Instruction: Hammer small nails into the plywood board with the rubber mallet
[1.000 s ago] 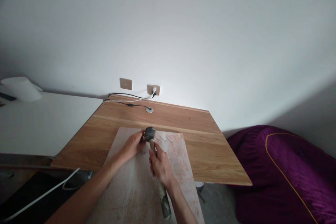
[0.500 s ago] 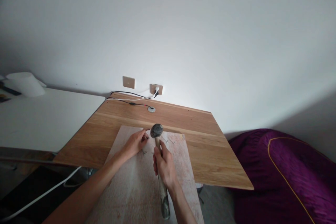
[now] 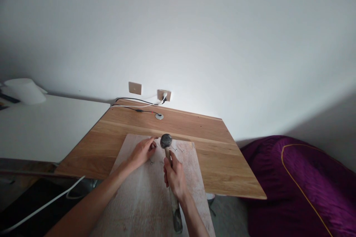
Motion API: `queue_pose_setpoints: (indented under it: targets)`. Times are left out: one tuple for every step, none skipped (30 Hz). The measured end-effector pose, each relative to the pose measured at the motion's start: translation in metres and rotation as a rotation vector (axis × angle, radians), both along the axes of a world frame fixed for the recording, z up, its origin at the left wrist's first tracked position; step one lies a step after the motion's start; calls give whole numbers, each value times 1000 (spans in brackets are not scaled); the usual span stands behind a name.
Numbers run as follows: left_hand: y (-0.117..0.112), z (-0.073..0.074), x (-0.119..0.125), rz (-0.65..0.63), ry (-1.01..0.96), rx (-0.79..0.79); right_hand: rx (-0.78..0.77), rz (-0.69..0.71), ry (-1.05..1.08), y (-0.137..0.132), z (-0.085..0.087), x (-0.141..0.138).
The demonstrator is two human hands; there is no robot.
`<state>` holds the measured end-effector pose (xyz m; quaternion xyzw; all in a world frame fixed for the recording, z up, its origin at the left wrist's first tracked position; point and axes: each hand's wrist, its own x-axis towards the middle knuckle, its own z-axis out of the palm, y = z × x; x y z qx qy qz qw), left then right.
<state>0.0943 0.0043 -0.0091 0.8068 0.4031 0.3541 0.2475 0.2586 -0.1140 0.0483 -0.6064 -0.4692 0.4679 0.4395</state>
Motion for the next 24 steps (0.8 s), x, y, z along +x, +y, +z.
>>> queue_pose_setpoints:
  targets:
    - [0, 0, 0, 0, 6, 2, 4, 1, -3, 0, 1, 0]
    - [1, -1, 1, -6, 11, 0, 13, -1, -5, 0, 2, -1]
    - [1, -1, 1, -12, 14, -5, 25, -3, -6, 0, 2, -3]
    - [2, -1, 1, -19, 14, -10, 37, -3, -9, 1, 3, -4]
    - [2, -1, 1, -26, 11, -8, 45, 2, -13, 2, 3, -5]
    - [2, -1, 1, -32, 0, 4, 45, 15, -21, 3, 2, -6]
    - [2, -1, 0, -37, -17, 25, 35, 37, -31, 4, 1, -7]
    - [2, -1, 0, -38, -38, 50, 19, 61, -42, 5, -1, -8]
    - [2, -1, -1, -39, -59, 74, 3, 81, -51, 5, -3, -9]
    - [1, -1, -1, -39, -73, 92, -12, 93, -56, 6, -6, -9]
    - [1, -1, -2, -38, -78, 102, -19, 93, -55, 5, -8, -9]
    - [1, -1, -2, -38, -73, 105, -18, 82, -51, 5, -10, -9]
    - [0, 0, -3, -40, -60, 106, -10, 62, -46, 3, -11, -9]
    - [0, 0, -3, -44, -46, 108, 0, 43, -40, 2, -13, -8]
    - [0, 0, -2, -48, -33, 111, 7, 30, -33, 1, -13, -7]
    - [0, 0, -2, -48, -25, 116, 12, 22, -27, -1, -14, -7]
    - [1, 1, -1, -41, -19, 120, 14, 18, -20, -2, -14, -6]
    - [1, 1, -1, -30, -16, 123, 14, 18, -13, -3, -15, -5]
    - [1, 1, 0, -15, -12, 125, 14, 19, -6, -3, -15, -4]
    - [1, 1, 1, -4, -8, 126, 14, 20, -1, -3, -15, -3]
    - [1, 0, 1, 2, -5, 127, 15, 19, 3, -3, -15, -3]
    - [2, 0, 2, 1, -1, 126, 15, 17, 5, -3, -15, -3]
    - [2, 0, 2, -3, 1, 123, 15, 14, 8, -3, -14, -3]
    - [2, 0, 2, -9, 1, 117, 16, 11, 9, -2, -12, -4]
